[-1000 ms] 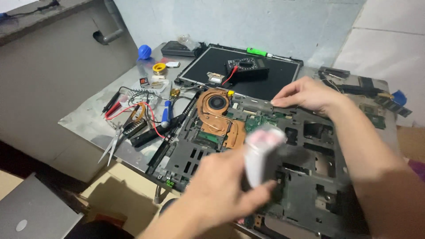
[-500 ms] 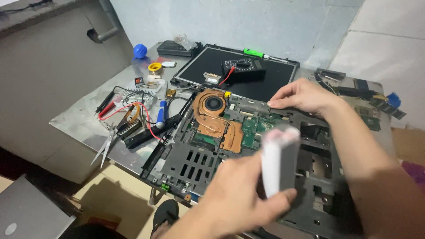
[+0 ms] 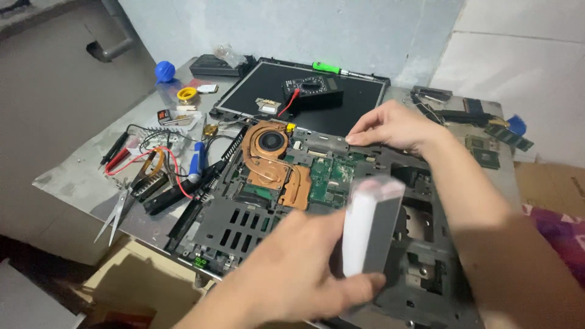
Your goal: The person disassembles and cleans the internal components of a laptop computer on a workbench.
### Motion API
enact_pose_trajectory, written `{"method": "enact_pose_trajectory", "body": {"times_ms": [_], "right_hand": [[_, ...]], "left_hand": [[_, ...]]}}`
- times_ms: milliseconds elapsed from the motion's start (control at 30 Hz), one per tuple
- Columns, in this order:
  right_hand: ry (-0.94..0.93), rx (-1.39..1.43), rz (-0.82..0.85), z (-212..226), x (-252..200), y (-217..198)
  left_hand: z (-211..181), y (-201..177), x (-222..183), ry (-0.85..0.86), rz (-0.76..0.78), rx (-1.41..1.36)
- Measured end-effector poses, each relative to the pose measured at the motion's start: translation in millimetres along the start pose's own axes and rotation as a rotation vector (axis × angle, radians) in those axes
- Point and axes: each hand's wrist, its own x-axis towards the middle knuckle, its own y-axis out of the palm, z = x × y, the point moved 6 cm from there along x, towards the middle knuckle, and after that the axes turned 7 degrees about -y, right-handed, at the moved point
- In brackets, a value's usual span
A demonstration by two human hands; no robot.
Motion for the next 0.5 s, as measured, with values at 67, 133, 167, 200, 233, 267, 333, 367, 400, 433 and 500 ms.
{"method": "enact_pose_trajectory", "body": {"times_ms": [67,133,167,200,233,267,333,367,400,433,500], "right_hand": [[0.011,0.006,0.007,-7.0,-1.6,2.7],[-0.029,0.016,0.023,-8.9,2.3,2.1],[-0.036,0.014,0.026,-6.6,2.3,3.3],[-0.037,0.007,0.026,-4.7,2.4,3.8],[-0.037,0.001,0.022,-4.0,2.2,2.7],[-0.043,0.0,0.02,-0.7,1.8,1.5],[-0.017,-0.031,0.011,1.6,-3.5,1.6],[-0.022,-0.028,0.012,-2.4,0.6,0.4],[-0.033,0.0,0.015,-6.0,4.6,-0.1],[-0.039,0.029,0.022,-11.3,5.4,1.7],[-0.037,0.059,0.034,-19.3,6.4,4.4]], "left_hand": [[3.9,8.9,5.7,-0.014,0.028,0.042],[1.7,11.5,13.5,0.11,-0.172,0.087],[-3.8,14.8,9.1,0.11,-0.179,0.09],[-13.4,15.7,3.7,0.177,-0.229,0.065],[-23.0,16.9,-0.5,0.248,-0.274,0.042],[-19.2,21.3,-4.9,0.25,-0.277,0.046],[-11.1,44.8,-14.9,0.265,-0.057,-0.027],[-4.0,40.3,-12.2,0.262,-0.059,-0.022],[2.7,33.8,-10.4,0.271,-0.098,-0.008],[9.1,29.7,-11.2,0.275,-0.136,0.003],[8.7,15.4,-4.7,0.245,-0.26,0.025]]}}
